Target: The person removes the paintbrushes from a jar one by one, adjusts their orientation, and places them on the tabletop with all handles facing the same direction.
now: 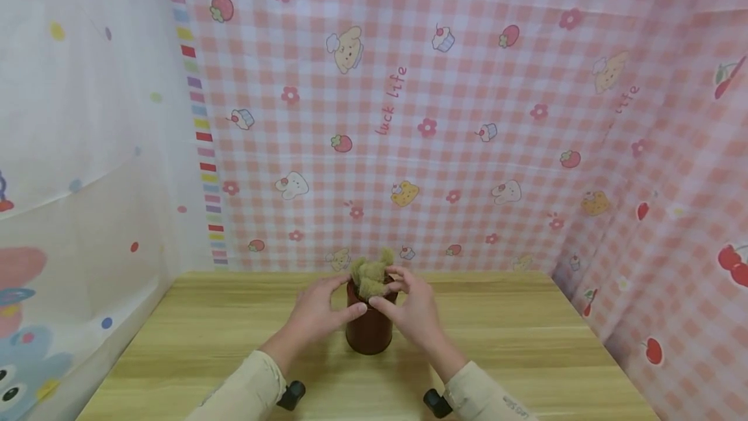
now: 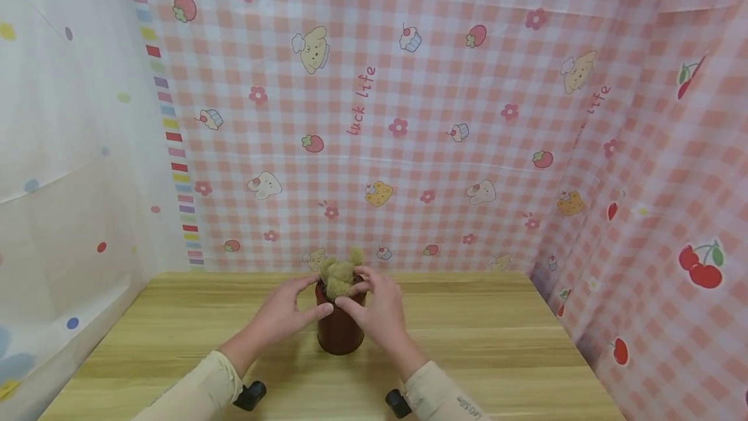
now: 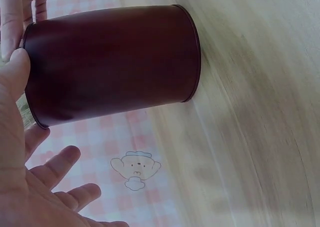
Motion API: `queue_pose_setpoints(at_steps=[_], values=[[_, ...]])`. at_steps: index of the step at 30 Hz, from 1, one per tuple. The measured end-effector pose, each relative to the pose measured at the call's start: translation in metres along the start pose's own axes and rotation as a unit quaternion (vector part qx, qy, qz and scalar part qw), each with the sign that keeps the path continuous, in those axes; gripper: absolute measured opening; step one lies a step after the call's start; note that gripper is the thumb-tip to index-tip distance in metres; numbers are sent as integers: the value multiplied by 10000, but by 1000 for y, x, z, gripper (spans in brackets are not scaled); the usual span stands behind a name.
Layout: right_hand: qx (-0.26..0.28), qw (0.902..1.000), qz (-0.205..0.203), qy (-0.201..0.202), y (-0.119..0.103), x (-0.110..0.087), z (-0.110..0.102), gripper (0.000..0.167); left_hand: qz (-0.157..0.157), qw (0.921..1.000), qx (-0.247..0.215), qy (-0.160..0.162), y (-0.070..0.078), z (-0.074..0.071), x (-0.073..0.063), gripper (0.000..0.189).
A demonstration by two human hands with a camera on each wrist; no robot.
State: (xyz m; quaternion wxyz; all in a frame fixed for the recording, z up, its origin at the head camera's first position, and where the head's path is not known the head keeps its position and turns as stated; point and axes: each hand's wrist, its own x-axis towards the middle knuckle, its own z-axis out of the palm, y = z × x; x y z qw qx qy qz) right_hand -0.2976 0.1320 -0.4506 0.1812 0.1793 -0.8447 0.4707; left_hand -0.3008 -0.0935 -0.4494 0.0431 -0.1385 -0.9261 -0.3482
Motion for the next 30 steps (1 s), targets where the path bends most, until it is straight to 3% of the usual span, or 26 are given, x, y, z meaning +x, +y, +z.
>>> queue_pose_setpoints(at_steps=[5,16,22,27,30], values=[[-319,9973,-523,402,-5,-2,8,46,66,10000,10,56,1,1,0,83],[181,9985,-243,445,-12,-4,6,45,-1,10000,-2,36,0,0,0,83],[537,9963,-366,554,-28,7,-7,46,-51,10000,-78,29,1,-2,1,83],[1075,9908,-496,651,-46,27,-29,39,-90,9999,-100,37,0,-2,1,82],[1419,9866,-239,767,-54,40,-45,33,-126,9999,-102,37,0,-2,1,82]])
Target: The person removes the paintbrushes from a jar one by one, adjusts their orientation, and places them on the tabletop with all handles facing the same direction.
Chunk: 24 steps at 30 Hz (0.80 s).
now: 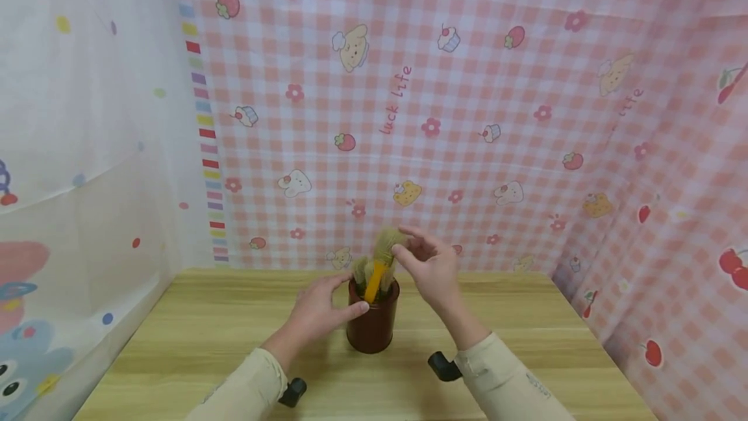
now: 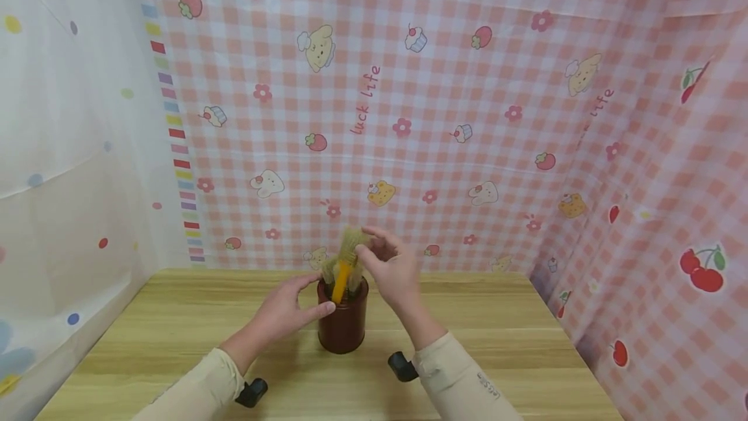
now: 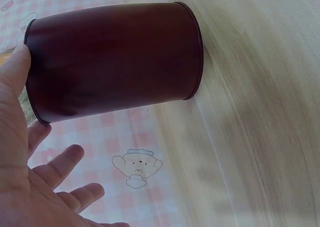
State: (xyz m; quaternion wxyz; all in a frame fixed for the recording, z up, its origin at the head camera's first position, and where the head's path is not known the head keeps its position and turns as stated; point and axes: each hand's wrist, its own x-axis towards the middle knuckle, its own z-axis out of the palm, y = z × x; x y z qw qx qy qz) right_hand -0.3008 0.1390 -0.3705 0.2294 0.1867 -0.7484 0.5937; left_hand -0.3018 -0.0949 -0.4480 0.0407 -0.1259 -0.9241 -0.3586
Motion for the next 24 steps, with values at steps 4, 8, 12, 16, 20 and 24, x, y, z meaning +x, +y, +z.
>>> queue_pose_setpoints(at_steps=[4,8,12,16,20,24], values=[[498,9952,794,298,-9,18,-18,27,-23,10000,36,28,0,0,0,81],[1213,9829,1281,531,-7,32,-37,24,-37,10000,25,68,0,1,0,79],[1641,9695,1710,616,4,37,-65,15,-8,10000,2,56,0,1,1,79],[1860,9560,2222,466,26,33,-93,12,-14,10000,-7,26,-2,3,0,80],[1867,9453,2669,191,51,23,-112,13,-50,10000,-46,8,-3,3,0,81],[1712,9366,3036,-368,82,9,-118,13,-67,9999,-99,6,-3,2,0,81]])
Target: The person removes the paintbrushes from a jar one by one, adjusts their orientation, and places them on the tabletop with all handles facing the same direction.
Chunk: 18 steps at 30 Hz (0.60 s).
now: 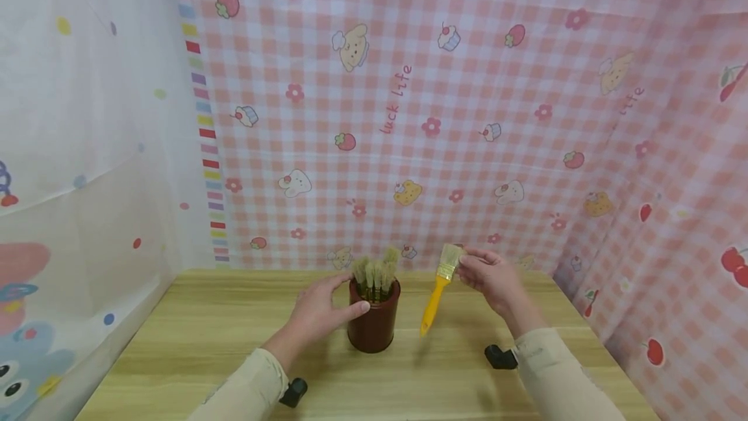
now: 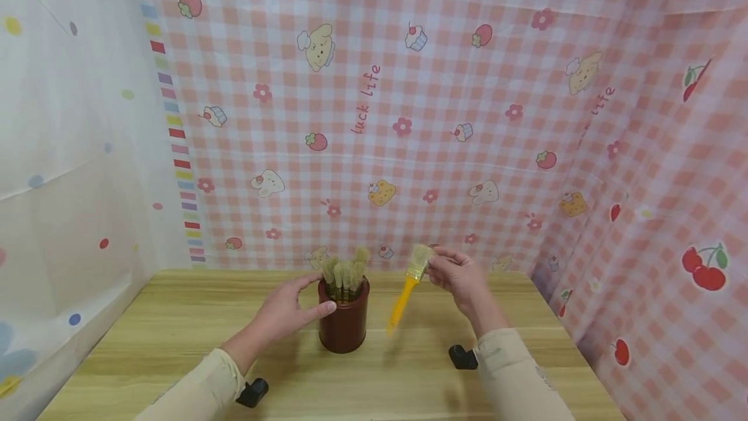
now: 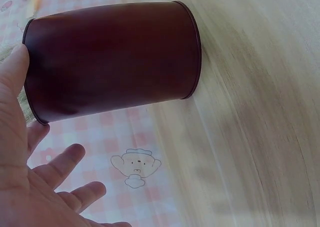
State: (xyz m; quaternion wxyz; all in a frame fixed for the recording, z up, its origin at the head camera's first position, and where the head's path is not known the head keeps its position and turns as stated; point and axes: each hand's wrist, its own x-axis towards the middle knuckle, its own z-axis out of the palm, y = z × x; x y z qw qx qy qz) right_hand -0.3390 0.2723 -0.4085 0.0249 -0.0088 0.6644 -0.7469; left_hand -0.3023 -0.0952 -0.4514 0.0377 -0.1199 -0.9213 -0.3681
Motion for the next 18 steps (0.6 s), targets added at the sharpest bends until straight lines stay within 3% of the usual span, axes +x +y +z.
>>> queue_pose_setpoints(at_steps=[4,8,14,18], values=[[-405,9975,348,-466,32,5,-1,29,-21,10000,-2,-1,2,-1,-1,80],[-891,9923,650,-570,56,9,8,44,-43,10000,8,0,3,-1,-1,80],[-1653,9827,688,-470,81,14,17,35,-54,9999,99,-12,1,0,-1,81],[-2311,9710,575,-225,96,16,22,32,-72,9999,141,21,0,0,0,81]])
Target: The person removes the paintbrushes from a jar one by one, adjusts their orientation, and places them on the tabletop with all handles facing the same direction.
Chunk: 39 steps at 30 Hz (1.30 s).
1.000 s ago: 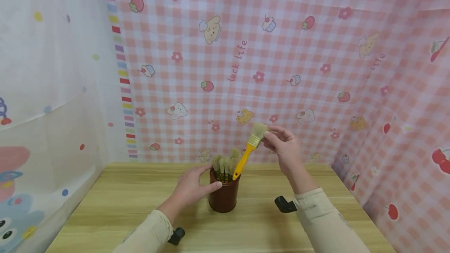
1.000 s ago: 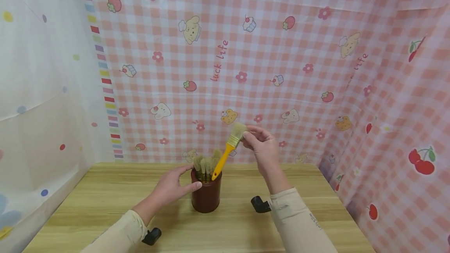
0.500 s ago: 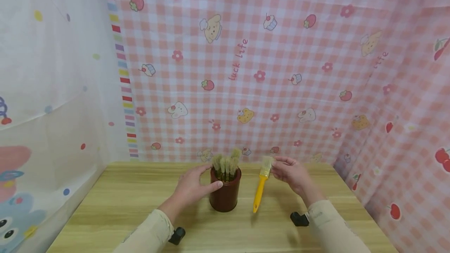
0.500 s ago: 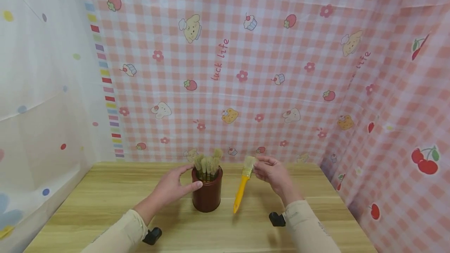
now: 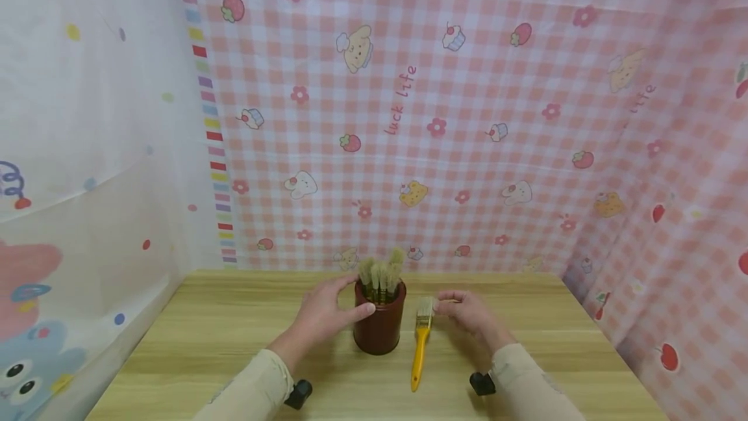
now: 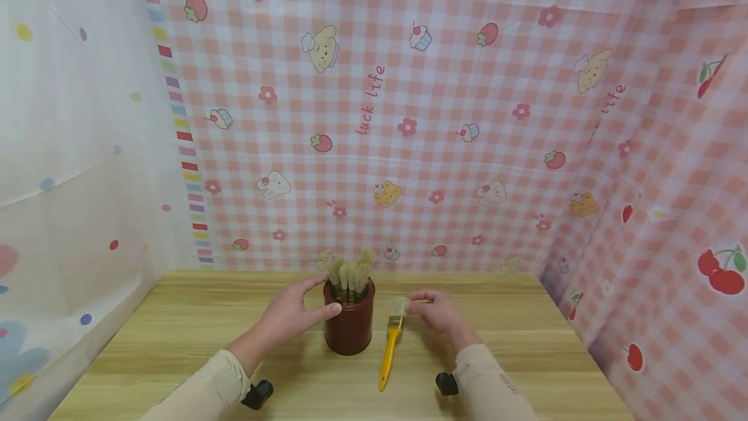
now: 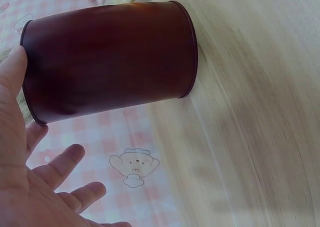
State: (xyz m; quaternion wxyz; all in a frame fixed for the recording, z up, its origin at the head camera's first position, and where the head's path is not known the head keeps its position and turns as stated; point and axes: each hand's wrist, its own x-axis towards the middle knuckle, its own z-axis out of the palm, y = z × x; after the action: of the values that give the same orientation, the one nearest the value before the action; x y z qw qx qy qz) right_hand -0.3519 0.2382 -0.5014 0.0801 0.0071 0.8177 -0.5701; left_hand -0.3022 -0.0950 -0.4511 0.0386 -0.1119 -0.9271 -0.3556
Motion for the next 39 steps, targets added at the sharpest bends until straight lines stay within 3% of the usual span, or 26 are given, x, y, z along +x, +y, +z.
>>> queue_pose_setpoints(at_steps=[9,15,24,32,37,39], values=[[-1054,9934,-193,405,4,-1,17,28,17,10000,24,21,-1,0,0,80],[-1233,9911,-164,478,-2,4,25,27,-30,10000,2,15,-2,2,0,80],[-1236,9903,-346,529,-2,15,39,23,-47,10000,16,18,-2,1,0,80],[-1454,9866,-505,544,-6,11,38,26,-31,10000,-7,65,0,-1,-1,80],[-787,9960,-95,417,-11,1,30,34,-1,10000,4,45,1,0,-2,79],[-781,9960,-224,376,-15,-1,24,37,3,10000,-4,33,1,0,-2,79]])
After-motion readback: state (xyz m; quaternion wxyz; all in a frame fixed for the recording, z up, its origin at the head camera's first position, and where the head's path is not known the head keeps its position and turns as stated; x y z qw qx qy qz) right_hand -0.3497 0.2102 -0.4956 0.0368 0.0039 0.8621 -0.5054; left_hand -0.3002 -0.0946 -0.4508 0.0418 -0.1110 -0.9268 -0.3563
